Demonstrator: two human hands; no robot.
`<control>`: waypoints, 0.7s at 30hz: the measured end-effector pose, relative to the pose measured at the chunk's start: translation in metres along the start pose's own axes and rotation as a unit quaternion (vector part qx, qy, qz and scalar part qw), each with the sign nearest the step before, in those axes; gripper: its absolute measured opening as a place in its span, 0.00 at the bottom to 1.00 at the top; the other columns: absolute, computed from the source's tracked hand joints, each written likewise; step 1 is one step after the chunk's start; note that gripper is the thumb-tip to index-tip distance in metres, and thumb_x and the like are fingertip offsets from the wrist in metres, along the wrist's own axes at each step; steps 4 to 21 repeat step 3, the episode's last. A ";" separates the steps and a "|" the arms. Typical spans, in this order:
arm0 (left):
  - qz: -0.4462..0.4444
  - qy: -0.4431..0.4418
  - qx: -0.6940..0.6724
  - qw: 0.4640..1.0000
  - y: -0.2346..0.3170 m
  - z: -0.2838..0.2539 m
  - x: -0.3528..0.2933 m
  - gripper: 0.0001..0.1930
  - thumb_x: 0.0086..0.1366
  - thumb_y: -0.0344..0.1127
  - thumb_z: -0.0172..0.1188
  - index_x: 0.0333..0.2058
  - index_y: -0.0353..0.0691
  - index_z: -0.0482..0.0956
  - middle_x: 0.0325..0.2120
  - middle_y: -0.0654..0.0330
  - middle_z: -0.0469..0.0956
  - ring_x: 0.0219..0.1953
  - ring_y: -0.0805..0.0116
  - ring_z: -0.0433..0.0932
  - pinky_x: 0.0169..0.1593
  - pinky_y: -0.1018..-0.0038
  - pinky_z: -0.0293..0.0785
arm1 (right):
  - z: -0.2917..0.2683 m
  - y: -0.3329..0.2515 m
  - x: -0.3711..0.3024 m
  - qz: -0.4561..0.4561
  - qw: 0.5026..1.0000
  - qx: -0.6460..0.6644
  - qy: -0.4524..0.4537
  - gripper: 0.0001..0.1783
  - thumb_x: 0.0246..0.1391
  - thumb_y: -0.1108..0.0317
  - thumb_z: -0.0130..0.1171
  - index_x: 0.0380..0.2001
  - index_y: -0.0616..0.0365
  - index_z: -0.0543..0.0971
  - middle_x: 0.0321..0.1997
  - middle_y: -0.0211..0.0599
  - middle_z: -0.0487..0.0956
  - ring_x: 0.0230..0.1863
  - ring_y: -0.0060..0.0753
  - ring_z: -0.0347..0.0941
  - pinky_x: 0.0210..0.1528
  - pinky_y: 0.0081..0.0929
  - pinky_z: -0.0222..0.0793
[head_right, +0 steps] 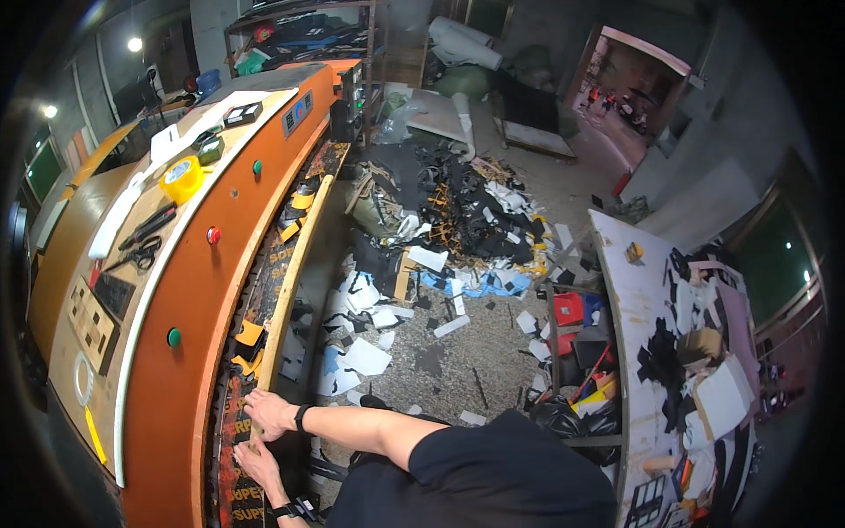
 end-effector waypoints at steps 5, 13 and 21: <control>-0.043 -0.047 -0.140 0.988 -0.042 0.014 -0.014 0.22 0.71 0.48 0.73 0.44 0.32 0.80 0.48 0.34 0.77 0.56 0.33 0.77 0.69 0.40 0.67 | 0.007 -0.004 -0.001 0.070 0.989 0.030 -0.125 0.42 0.43 0.37 0.79 0.49 0.63 0.84 0.57 0.53 0.79 0.62 0.52 0.76 0.71 0.45 0.71; -0.043 -0.047 -0.140 0.988 -0.042 0.014 -0.014 0.22 0.71 0.48 0.73 0.44 0.32 0.80 0.48 0.34 0.77 0.56 0.33 0.77 0.69 0.40 0.67 | 0.007 -0.004 -0.001 0.070 0.989 0.030 -0.125 0.42 0.43 0.37 0.79 0.49 0.63 0.84 0.57 0.53 0.79 0.62 0.52 0.76 0.71 0.45 0.71; -0.043 -0.047 -0.140 0.988 -0.042 0.014 -0.014 0.22 0.71 0.48 0.73 0.44 0.32 0.80 0.48 0.34 0.77 0.56 0.33 0.77 0.69 0.40 0.67 | 0.007 -0.004 -0.001 0.070 0.989 0.030 -0.125 0.42 0.43 0.37 0.79 0.49 0.63 0.84 0.57 0.53 0.79 0.62 0.52 0.76 0.71 0.45 0.71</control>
Point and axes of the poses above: each hand's wrist, its own x-axis towards the middle knuckle, its own z-axis out of the palm, y = z × x, the point moved 10 cm from there along x, towards the middle knuckle
